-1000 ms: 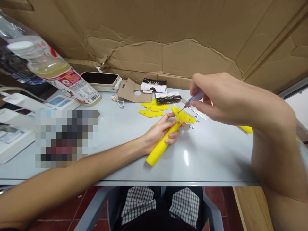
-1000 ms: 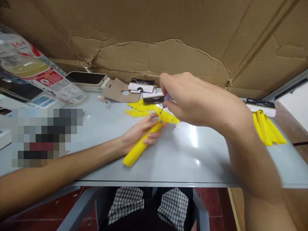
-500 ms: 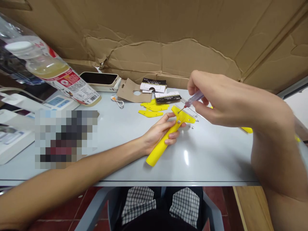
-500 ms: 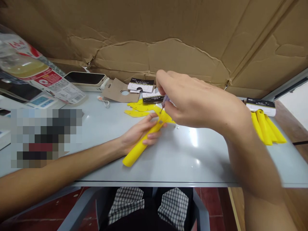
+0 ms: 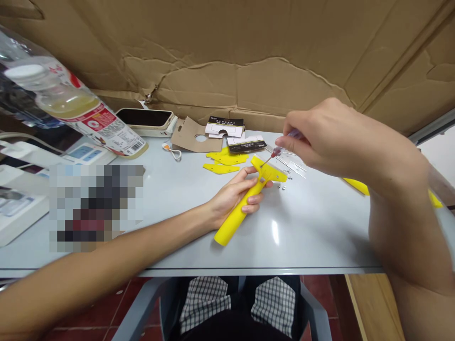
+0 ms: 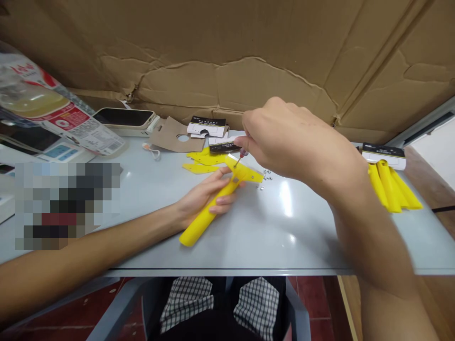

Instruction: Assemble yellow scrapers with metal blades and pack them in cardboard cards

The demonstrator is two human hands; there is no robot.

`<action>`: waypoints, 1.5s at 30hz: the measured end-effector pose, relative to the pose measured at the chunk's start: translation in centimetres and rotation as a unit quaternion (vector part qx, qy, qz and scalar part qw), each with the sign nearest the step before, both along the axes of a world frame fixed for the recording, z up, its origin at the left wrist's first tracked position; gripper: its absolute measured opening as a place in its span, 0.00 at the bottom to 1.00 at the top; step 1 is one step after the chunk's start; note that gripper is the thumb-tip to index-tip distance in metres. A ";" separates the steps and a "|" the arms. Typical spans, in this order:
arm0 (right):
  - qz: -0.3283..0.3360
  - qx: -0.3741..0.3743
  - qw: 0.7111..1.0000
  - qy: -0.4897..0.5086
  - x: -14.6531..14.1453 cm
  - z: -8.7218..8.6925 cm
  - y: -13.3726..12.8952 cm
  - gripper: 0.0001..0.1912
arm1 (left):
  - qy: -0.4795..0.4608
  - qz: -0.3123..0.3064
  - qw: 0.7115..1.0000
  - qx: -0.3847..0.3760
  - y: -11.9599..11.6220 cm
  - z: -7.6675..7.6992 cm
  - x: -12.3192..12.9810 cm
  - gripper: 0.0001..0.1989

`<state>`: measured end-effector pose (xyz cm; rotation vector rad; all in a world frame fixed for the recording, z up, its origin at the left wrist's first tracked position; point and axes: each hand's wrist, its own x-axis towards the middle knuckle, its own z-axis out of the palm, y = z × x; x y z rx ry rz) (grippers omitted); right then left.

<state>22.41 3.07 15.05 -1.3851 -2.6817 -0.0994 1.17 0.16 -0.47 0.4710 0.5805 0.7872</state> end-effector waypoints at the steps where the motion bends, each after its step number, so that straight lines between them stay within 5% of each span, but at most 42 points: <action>1: -0.007 -0.005 1.000 -0.005 -0.1 -0.1 -0.1 0.16 | -0.001 0.000 1.000 0.000 0.0 0.0 0.0 0.10; 9: -0.008 -0.057 0.998 0.011 0.5 -0.1 -0.8 0.11 | 0.004 0.004 1.000 -0.002 0.0 0.2 0.0 0.11; 20: -0.028 -0.007 0.999 -0.015 -0.2 0.1 -0.2 0.17 | 0.017 0.002 1.000 -0.005 -0.1 0.4 0.2 0.09; 28: -0.007 -0.064 0.998 0.001 0.0 0.1 -1.0 0.14 | 0.013 0.004 1.000 -0.001 -0.1 0.5 0.1 0.08; 45: 0.020 -0.011 1.000 0.009 0.2 -0.3 0.3 0.15 | 0.009 0.007 1.000 -0.013 0.0 0.0 0.0 0.13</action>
